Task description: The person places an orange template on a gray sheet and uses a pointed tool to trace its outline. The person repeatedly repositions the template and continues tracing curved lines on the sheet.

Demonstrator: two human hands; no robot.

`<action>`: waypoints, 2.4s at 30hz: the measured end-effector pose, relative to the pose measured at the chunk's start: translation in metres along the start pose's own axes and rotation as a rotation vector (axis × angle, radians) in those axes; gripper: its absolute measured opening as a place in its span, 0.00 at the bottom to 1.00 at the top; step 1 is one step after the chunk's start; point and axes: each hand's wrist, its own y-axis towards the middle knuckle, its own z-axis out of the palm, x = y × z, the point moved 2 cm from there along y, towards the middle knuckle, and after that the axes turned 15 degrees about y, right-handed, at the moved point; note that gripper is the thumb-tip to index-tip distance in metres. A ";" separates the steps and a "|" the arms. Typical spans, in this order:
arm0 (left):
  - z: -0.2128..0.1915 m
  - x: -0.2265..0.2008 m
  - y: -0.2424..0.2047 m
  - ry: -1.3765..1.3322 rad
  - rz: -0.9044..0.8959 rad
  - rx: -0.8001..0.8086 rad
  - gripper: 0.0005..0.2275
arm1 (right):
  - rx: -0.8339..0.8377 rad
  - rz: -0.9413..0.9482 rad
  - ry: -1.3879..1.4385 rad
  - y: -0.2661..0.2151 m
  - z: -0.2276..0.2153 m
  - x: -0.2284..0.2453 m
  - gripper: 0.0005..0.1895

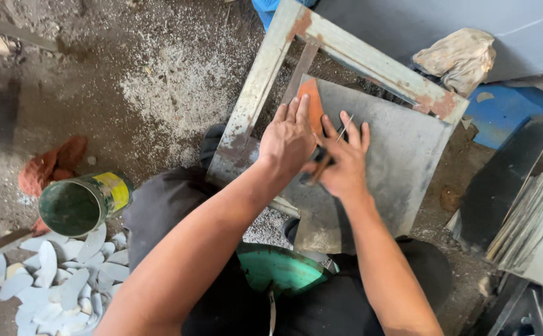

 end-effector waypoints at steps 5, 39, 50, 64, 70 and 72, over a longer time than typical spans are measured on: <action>0.015 -0.005 0.012 0.029 -0.076 -0.208 0.20 | -0.268 0.358 0.650 0.033 -0.032 -0.030 0.15; -0.004 0.009 0.017 -0.117 -0.029 0.016 0.15 | -0.079 0.088 0.348 0.071 -0.030 0.014 0.13; 0.013 0.002 0.027 -0.128 -0.086 -0.097 0.15 | -0.197 0.407 0.624 -0.054 0.021 0.086 0.12; 0.006 -0.001 0.023 -0.066 -0.098 -0.095 0.13 | -0.182 0.503 0.792 -0.067 0.025 0.040 0.13; -0.003 0.002 0.020 -0.065 -0.097 -0.046 0.12 | -0.133 0.517 0.840 -0.065 0.022 0.033 0.13; -0.004 0.002 0.020 -0.050 -0.090 -0.024 0.11 | -0.085 0.444 0.845 -0.060 0.019 0.032 0.13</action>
